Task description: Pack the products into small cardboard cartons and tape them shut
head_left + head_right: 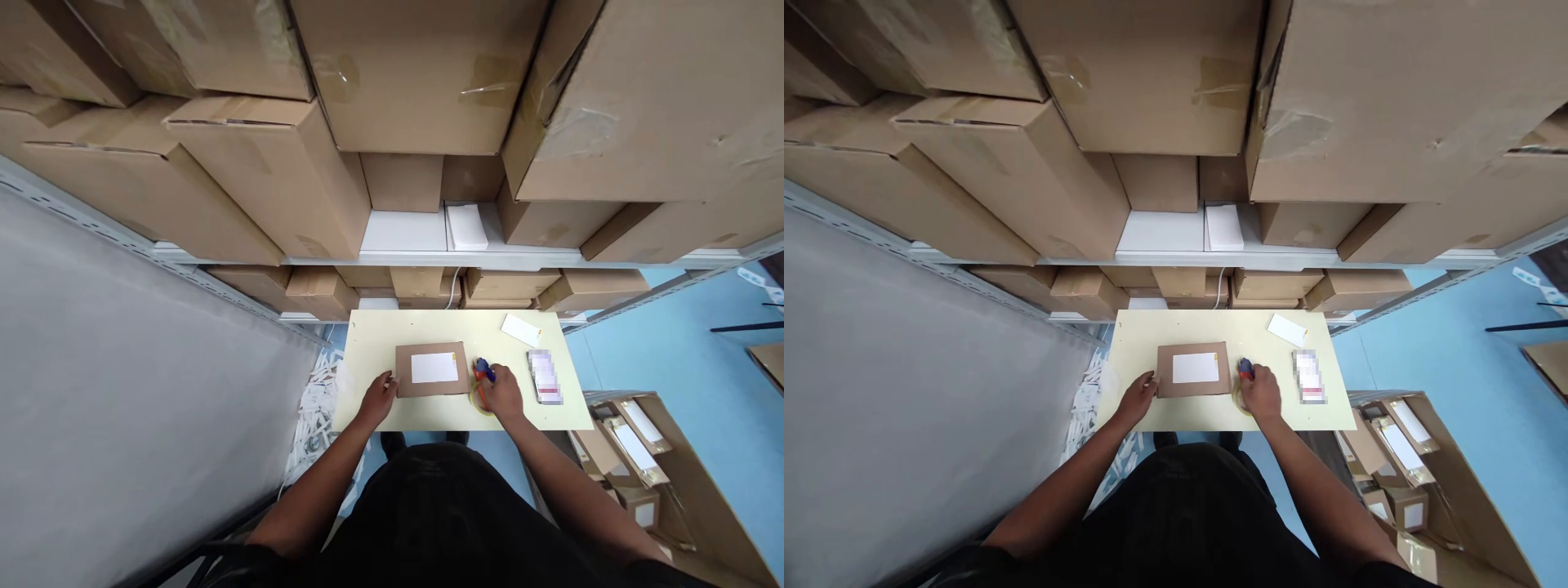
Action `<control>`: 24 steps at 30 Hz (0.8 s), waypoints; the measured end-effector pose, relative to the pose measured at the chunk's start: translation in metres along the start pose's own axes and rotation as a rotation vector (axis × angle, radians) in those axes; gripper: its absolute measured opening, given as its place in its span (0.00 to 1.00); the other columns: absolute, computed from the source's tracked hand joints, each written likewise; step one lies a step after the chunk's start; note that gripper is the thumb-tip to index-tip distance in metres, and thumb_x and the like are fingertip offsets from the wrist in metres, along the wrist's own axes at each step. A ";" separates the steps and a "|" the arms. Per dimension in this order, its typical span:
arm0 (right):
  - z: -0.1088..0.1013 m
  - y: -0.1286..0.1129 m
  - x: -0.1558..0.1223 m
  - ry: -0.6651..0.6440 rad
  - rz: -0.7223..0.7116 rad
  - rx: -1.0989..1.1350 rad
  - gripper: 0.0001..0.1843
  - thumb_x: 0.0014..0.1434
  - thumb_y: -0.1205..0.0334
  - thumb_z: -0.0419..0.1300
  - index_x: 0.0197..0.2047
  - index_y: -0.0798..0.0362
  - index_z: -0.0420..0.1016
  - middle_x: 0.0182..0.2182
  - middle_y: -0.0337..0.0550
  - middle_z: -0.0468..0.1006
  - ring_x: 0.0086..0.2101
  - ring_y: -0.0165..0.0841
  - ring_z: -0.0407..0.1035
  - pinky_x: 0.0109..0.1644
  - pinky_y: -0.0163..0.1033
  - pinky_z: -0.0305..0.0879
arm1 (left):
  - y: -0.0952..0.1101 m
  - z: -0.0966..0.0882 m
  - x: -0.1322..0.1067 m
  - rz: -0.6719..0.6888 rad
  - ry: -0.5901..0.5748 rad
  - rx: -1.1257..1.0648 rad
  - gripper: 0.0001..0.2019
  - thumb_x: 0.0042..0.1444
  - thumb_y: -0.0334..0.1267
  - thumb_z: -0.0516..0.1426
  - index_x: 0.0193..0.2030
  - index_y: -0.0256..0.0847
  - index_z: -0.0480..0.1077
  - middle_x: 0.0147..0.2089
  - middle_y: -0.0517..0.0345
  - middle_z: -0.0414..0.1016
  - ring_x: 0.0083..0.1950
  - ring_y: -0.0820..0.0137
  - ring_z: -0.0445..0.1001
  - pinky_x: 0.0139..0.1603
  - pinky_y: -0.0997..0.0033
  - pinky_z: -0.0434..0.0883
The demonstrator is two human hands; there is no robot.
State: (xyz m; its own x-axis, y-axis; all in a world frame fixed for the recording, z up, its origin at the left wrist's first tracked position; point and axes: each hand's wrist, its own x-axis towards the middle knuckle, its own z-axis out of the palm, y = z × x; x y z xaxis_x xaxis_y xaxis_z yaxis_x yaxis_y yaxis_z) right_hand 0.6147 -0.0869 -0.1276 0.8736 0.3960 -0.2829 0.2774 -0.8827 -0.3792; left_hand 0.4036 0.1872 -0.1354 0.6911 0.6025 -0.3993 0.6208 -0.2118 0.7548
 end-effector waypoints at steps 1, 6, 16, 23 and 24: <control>0.000 0.012 -0.003 0.018 0.045 -0.064 0.26 0.64 0.50 0.56 0.60 0.55 0.68 0.54 0.58 0.74 0.55 0.48 0.68 0.55 0.44 0.66 | 0.000 -0.003 -0.006 0.033 0.030 0.013 0.24 0.65 0.50 0.52 0.60 0.37 0.72 0.52 0.46 0.79 0.45 0.62 0.79 0.52 0.59 0.73; 0.013 0.043 0.004 -0.252 0.209 -0.083 0.23 0.63 0.50 0.58 0.55 0.56 0.70 0.49 0.57 0.77 0.49 0.46 0.75 0.46 0.43 0.68 | 0.010 -0.015 -0.041 0.193 0.041 0.055 0.16 0.65 0.47 0.53 0.52 0.42 0.76 0.47 0.51 0.80 0.47 0.62 0.78 0.52 0.60 0.74; -0.007 0.042 -0.016 -0.042 -0.032 0.162 0.29 0.67 0.60 0.49 0.69 0.54 0.60 0.60 0.51 0.74 0.58 0.42 0.69 0.62 0.44 0.65 | 0.133 0.042 -0.035 0.005 -0.367 -0.196 0.21 0.63 0.58 0.52 0.37 0.41 0.75 0.37 0.53 0.80 0.35 0.67 0.77 0.33 0.71 0.71; -0.020 0.046 -0.059 0.148 -0.220 0.286 0.34 0.61 0.65 0.51 0.70 0.56 0.59 0.61 0.56 0.71 0.62 0.46 0.63 0.70 0.54 0.59 | 0.183 0.098 -0.015 -0.122 -0.535 -0.349 0.21 0.59 0.58 0.58 0.34 0.38 0.71 0.31 0.52 0.78 0.30 0.69 0.76 0.32 0.70 0.71; -0.022 0.047 -0.062 0.151 -0.214 0.307 0.34 0.60 0.65 0.53 0.70 0.55 0.59 0.60 0.56 0.71 0.61 0.46 0.64 0.69 0.53 0.60 | 0.182 0.103 -0.017 -0.136 -0.534 -0.357 0.19 0.58 0.56 0.59 0.34 0.39 0.71 0.30 0.53 0.78 0.30 0.69 0.75 0.31 0.70 0.71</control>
State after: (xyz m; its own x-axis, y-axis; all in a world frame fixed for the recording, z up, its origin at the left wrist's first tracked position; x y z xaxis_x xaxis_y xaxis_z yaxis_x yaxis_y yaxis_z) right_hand 0.5822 -0.1586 -0.1090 0.8644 0.5008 -0.0449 0.3471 -0.6589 -0.6674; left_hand 0.5430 0.0593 -0.0444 0.7611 0.1216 -0.6371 0.6179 0.1629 0.7692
